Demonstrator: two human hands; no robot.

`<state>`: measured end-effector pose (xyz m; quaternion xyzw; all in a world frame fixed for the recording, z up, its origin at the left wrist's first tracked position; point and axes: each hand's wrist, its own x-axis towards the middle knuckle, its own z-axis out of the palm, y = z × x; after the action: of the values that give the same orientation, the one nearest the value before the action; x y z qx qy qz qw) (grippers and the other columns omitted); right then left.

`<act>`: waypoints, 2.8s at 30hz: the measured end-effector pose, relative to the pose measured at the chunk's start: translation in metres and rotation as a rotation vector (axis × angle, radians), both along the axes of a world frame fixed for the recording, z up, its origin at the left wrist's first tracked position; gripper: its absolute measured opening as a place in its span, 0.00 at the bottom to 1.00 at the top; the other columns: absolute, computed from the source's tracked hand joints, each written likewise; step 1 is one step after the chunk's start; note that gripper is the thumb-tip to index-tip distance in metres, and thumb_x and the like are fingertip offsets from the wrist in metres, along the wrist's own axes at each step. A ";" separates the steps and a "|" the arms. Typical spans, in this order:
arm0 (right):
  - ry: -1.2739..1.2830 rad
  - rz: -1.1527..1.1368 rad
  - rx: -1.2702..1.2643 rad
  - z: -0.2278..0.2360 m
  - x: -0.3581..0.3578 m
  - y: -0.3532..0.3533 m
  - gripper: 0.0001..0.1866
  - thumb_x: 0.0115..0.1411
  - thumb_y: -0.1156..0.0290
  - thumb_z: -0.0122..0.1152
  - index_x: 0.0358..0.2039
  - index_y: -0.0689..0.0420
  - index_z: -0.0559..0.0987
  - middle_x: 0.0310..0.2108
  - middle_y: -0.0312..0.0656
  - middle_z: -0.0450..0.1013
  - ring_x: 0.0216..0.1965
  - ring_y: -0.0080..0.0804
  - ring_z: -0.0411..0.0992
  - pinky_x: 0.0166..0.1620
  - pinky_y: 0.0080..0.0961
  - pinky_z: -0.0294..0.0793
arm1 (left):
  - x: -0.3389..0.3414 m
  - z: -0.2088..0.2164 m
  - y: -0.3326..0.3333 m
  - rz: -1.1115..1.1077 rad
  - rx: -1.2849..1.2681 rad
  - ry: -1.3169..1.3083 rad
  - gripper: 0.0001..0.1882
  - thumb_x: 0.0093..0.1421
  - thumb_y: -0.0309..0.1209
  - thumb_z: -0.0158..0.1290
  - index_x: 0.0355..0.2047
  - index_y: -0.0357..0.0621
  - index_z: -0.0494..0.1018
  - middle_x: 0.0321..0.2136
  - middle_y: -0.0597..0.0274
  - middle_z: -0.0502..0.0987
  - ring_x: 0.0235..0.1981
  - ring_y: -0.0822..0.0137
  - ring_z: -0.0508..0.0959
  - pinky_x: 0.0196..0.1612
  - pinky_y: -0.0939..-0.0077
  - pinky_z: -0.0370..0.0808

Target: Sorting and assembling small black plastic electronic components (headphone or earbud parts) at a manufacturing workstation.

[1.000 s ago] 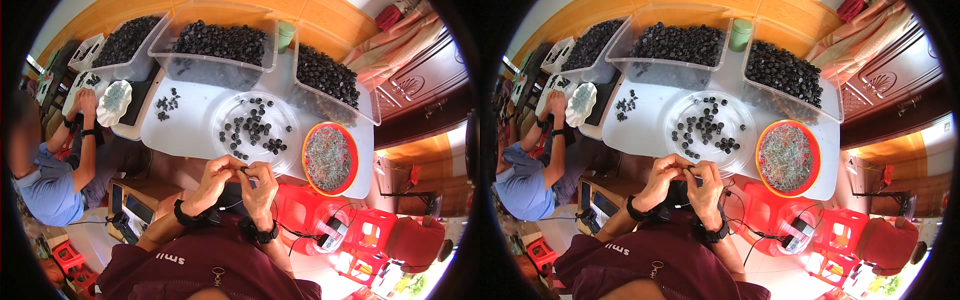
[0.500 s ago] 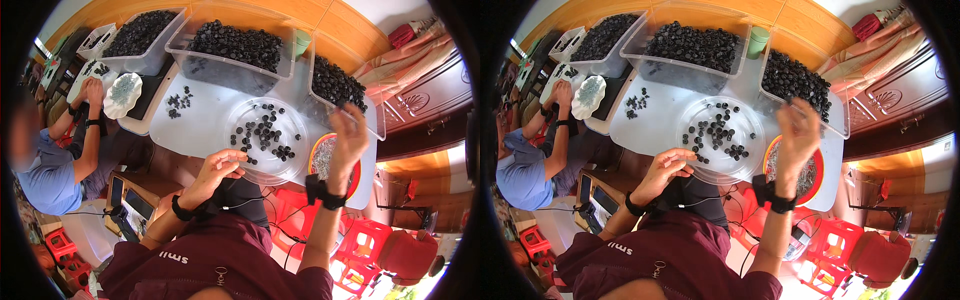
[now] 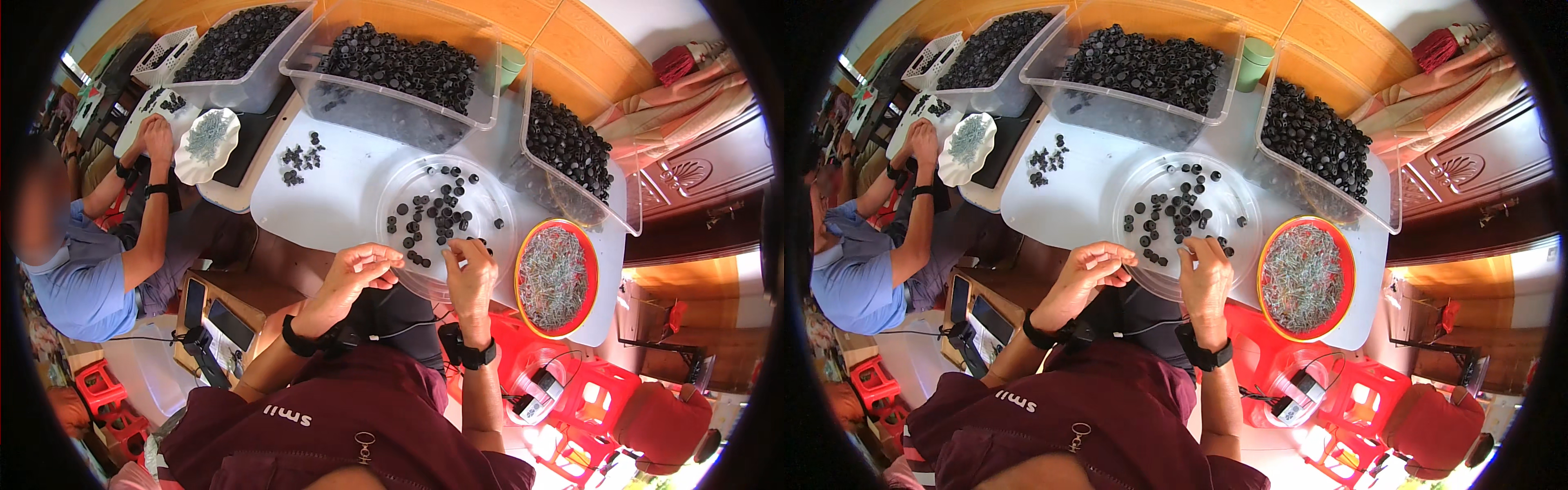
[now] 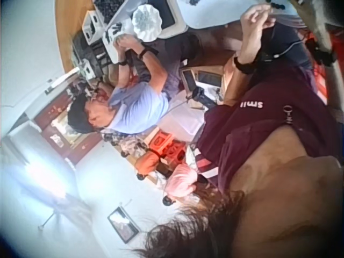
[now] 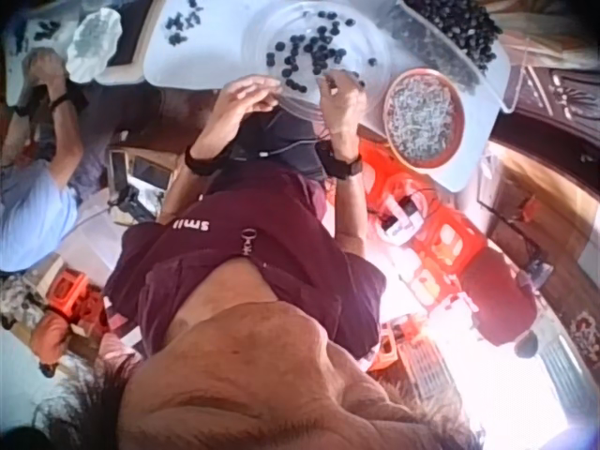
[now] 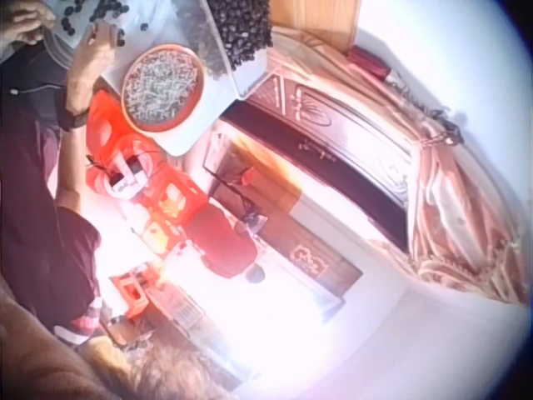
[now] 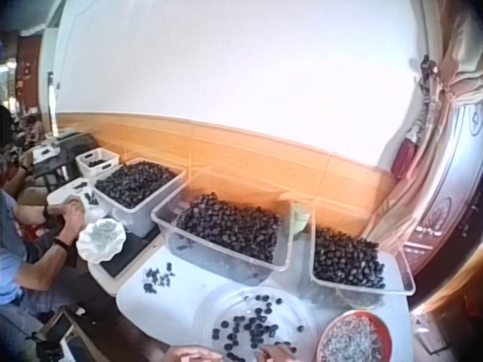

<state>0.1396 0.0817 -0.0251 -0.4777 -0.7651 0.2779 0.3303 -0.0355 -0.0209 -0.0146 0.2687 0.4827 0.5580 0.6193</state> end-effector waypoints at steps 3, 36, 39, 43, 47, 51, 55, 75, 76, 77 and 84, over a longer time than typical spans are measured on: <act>-0.059 -0.015 0.037 -0.004 -0.004 -0.001 0.08 0.47 0.77 0.62 0.30 0.59 0.77 0.26 0.42 0.71 0.26 0.38 0.73 0.29 0.31 0.71 | -0.013 0.037 -0.010 -0.249 0.044 0.087 0.09 0.58 0.27 0.52 0.38 0.38 0.74 0.38 0.60 0.76 0.36 0.71 0.76 0.40 0.77 0.73; -0.115 -0.078 0.222 -0.020 -0.012 0.000 0.07 0.47 0.75 0.60 0.28 0.57 0.75 0.28 0.42 0.68 0.33 0.43 0.70 0.34 0.36 0.71 | -0.013 0.098 -0.068 -0.609 0.732 0.557 0.09 0.37 0.15 0.52 0.18 0.45 0.69 0.22 0.65 0.72 0.22 0.65 0.74 0.23 0.77 0.69; -0.070 -0.059 0.215 -0.022 -0.012 0.002 0.07 0.46 0.76 0.60 0.28 0.57 0.75 0.27 0.43 0.68 0.32 0.44 0.70 0.34 0.36 0.71 | -0.027 0.091 -0.067 -0.244 0.588 0.359 0.06 0.41 0.18 0.53 0.16 0.42 0.69 0.18 0.62 0.72 0.20 0.69 0.73 0.22 0.79 0.68; -0.002 -0.069 0.183 -0.011 -0.013 -0.002 0.08 0.46 0.79 0.59 0.30 0.58 0.75 0.28 0.44 0.69 0.30 0.45 0.71 0.33 0.34 0.71 | -0.022 0.080 -0.042 -0.048 0.315 0.396 0.02 0.50 0.18 0.51 0.24 0.34 0.70 0.25 0.59 0.72 0.24 0.75 0.72 0.29 0.84 0.68; 0.127 -0.050 0.108 -0.001 -0.009 -0.016 0.10 0.47 0.82 0.58 0.32 0.59 0.74 0.30 0.42 0.71 0.27 0.40 0.73 0.28 0.29 0.72 | -0.004 0.038 -0.013 -0.078 0.174 0.364 0.06 0.56 0.18 0.51 0.35 0.33 0.71 0.30 0.64 0.73 0.31 0.78 0.73 0.36 0.85 0.71; 0.235 0.006 0.060 0.024 -0.008 -0.038 0.14 0.45 0.83 0.59 0.34 0.59 0.73 0.31 0.42 0.71 0.27 0.40 0.73 0.28 0.29 0.73 | 0.020 0.027 0.012 0.002 0.130 0.223 0.07 0.58 0.21 0.52 0.37 0.33 0.71 0.31 0.63 0.74 0.32 0.78 0.74 0.36 0.84 0.73; 0.140 0.059 0.208 0.037 -0.008 -0.051 0.17 0.43 0.82 0.60 0.36 0.58 0.71 0.30 0.42 0.70 0.29 0.41 0.72 0.29 0.31 0.72 | 0.028 0.005 0.023 0.001 0.100 0.130 0.06 0.56 0.21 0.54 0.34 0.35 0.71 0.29 0.63 0.76 0.30 0.76 0.76 0.35 0.83 0.73; 0.290 0.113 0.098 0.029 0.000 -0.050 0.17 0.44 0.87 0.59 0.37 0.59 0.74 0.33 0.42 0.70 0.31 0.35 0.72 0.32 0.27 0.74 | 0.036 -0.006 0.033 -0.004 0.063 -0.147 0.07 0.51 0.18 0.57 0.31 0.35 0.72 0.29 0.60 0.77 0.31 0.70 0.78 0.35 0.79 0.75; 0.335 0.114 0.030 0.028 0.001 -0.051 0.15 0.44 0.87 0.59 0.35 0.60 0.75 0.34 0.42 0.70 0.31 0.34 0.72 0.32 0.26 0.74 | 0.036 -0.005 0.033 -0.003 0.063 -0.147 0.07 0.51 0.18 0.57 0.31 0.35 0.72 0.29 0.60 0.77 0.31 0.70 0.78 0.35 0.79 0.75; 0.334 0.114 0.030 0.031 0.001 -0.051 0.15 0.44 0.87 0.59 0.35 0.60 0.75 0.34 0.42 0.70 0.31 0.34 0.72 0.32 0.26 0.74 | 0.037 -0.004 0.033 -0.006 0.054 -0.183 0.08 0.51 0.18 0.57 0.32 0.36 0.72 0.30 0.60 0.77 0.32 0.69 0.78 0.36 0.79 0.76; 0.004 -0.270 0.200 0.025 0.079 -0.015 0.15 0.42 0.86 0.58 0.33 0.59 0.76 0.33 0.46 0.68 0.32 0.41 0.70 0.34 0.31 0.71 | 0.021 -0.009 0.026 0.059 0.063 -0.248 0.09 0.51 0.18 0.56 0.34 0.39 0.74 0.32 0.60 0.76 0.32 0.69 0.78 0.41 0.76 0.77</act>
<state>0.2190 0.0672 0.0002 -0.5406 -0.7171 0.1542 0.4120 -0.0143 0.0056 -0.0231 0.2027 0.3923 0.6197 0.6489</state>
